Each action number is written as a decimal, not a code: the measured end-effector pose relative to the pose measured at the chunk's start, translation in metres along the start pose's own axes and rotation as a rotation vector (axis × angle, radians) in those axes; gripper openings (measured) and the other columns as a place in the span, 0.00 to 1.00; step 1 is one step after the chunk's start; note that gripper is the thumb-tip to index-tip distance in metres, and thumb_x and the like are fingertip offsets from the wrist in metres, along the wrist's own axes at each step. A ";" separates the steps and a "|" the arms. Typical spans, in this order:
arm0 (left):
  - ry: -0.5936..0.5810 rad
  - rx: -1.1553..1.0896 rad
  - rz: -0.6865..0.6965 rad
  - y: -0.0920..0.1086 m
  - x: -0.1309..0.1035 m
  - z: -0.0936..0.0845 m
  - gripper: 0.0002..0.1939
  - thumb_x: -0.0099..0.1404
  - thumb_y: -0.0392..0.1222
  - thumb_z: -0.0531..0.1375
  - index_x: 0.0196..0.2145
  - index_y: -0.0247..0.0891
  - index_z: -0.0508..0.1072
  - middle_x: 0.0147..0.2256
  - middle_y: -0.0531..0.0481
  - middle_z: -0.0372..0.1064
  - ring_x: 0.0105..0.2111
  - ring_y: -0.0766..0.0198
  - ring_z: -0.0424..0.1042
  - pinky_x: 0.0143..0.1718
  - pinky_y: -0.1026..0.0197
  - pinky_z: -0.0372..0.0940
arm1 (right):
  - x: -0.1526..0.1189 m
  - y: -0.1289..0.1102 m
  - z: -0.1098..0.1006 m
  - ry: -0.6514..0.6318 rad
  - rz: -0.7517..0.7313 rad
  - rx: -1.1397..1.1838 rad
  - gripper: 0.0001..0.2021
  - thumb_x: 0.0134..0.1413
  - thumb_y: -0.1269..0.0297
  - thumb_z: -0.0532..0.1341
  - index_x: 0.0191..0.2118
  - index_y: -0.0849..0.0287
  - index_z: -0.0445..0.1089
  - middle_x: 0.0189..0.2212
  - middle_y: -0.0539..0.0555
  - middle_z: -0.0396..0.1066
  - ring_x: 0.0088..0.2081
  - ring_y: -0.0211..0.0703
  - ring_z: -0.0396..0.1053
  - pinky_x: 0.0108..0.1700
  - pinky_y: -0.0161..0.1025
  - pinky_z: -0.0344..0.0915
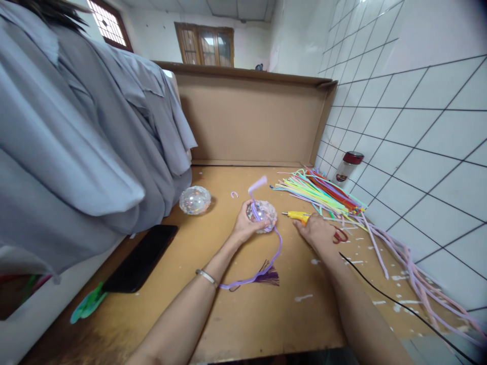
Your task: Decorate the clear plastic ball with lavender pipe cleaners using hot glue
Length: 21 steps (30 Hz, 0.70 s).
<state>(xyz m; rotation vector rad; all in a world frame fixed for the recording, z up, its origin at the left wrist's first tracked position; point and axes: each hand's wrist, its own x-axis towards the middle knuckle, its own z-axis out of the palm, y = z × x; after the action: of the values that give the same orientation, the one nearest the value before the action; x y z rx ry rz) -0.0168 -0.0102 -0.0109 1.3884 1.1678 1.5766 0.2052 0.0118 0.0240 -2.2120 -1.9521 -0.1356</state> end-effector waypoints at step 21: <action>0.008 0.155 0.001 0.009 -0.008 0.007 0.41 0.40 0.44 0.75 0.50 0.39 0.63 0.45 0.46 0.70 0.45 0.55 0.72 0.50 0.52 0.68 | -0.005 -0.003 -0.015 0.321 -0.065 0.388 0.21 0.52 0.54 0.58 0.49 0.60 0.67 0.37 0.59 0.75 0.40 0.55 0.71 0.37 0.40 0.60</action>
<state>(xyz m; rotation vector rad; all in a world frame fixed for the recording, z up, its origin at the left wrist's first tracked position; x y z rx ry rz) -0.0081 -0.0197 -0.0055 1.4821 1.3177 1.5201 0.2022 0.0042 0.0380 -1.7604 -1.7061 -0.1025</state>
